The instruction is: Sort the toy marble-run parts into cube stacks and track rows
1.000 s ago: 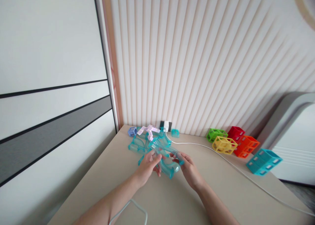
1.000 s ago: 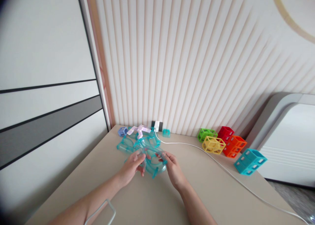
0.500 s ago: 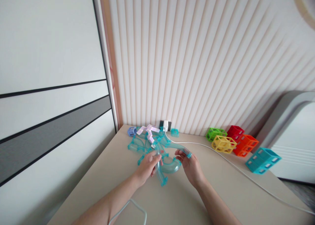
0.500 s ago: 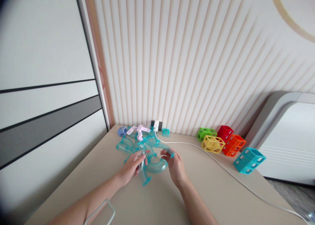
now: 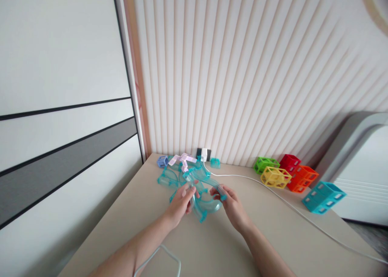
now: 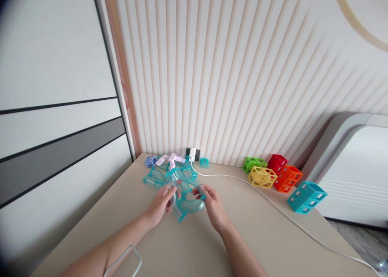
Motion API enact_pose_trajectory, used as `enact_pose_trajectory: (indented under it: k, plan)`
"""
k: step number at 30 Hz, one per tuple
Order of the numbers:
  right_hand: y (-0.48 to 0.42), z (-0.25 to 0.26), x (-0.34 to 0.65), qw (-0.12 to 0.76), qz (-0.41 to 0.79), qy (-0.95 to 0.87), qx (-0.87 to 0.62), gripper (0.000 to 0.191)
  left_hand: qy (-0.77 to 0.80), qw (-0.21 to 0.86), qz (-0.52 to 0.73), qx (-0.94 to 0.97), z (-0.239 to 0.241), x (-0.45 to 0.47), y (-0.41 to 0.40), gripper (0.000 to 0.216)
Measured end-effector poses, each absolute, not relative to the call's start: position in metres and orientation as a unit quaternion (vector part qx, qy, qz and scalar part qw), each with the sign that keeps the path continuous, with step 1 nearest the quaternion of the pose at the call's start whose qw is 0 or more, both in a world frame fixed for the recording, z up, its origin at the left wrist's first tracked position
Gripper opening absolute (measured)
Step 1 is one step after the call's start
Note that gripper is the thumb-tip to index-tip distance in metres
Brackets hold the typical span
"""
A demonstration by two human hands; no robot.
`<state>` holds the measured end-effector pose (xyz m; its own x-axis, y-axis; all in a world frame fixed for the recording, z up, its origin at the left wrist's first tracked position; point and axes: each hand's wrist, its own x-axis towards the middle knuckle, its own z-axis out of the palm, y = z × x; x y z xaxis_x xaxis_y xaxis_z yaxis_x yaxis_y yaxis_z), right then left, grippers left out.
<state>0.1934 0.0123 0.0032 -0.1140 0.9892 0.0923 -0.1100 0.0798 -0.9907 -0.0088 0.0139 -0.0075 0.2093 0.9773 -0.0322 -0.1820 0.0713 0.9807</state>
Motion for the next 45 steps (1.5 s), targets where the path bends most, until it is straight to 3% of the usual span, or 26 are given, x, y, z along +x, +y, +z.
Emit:
enact_pose_trajectory:
  k: [8, 17, 24, 38, 42, 45]
  plan:
    - [0.007, 0.012, 0.186, 0.443, 0.542, -0.582, -0.414, 0.044, 0.42, 0.568, 0.51, 0.491, -0.007, -0.007, 0.014, 0.043]
    - [0.009, 0.005, 0.19, 0.491, 0.508, -0.548, -0.447, 0.053, 0.422, 0.554, 0.519, 0.495, -0.008, -0.008, 0.015, 0.042]
    - [0.007, 0.009, 0.191, 0.475, 0.519, -0.56, -0.437, 0.06, 0.421, 0.547, 0.517, 0.506, -0.01, -0.007, 0.017, 0.041]
    - [0.013, 0.005, 0.195, 0.534, 0.461, -0.541, -0.457, 0.056, 0.443, 0.538, 0.506, 0.508, -0.001, -0.011, 0.014, 0.048]
    - [0.014, 0.001, 0.197, 0.515, 0.472, -0.568, -0.436, 0.056, 0.44, 0.544, 0.508, 0.503, -0.003, -0.011, 0.014, 0.051]
    - [0.014, -0.005, 0.196, 0.483, 0.409, -0.633, -0.446, 0.052, 0.428, 0.563, 0.507, 0.493, -0.005, -0.011, 0.016, 0.052]
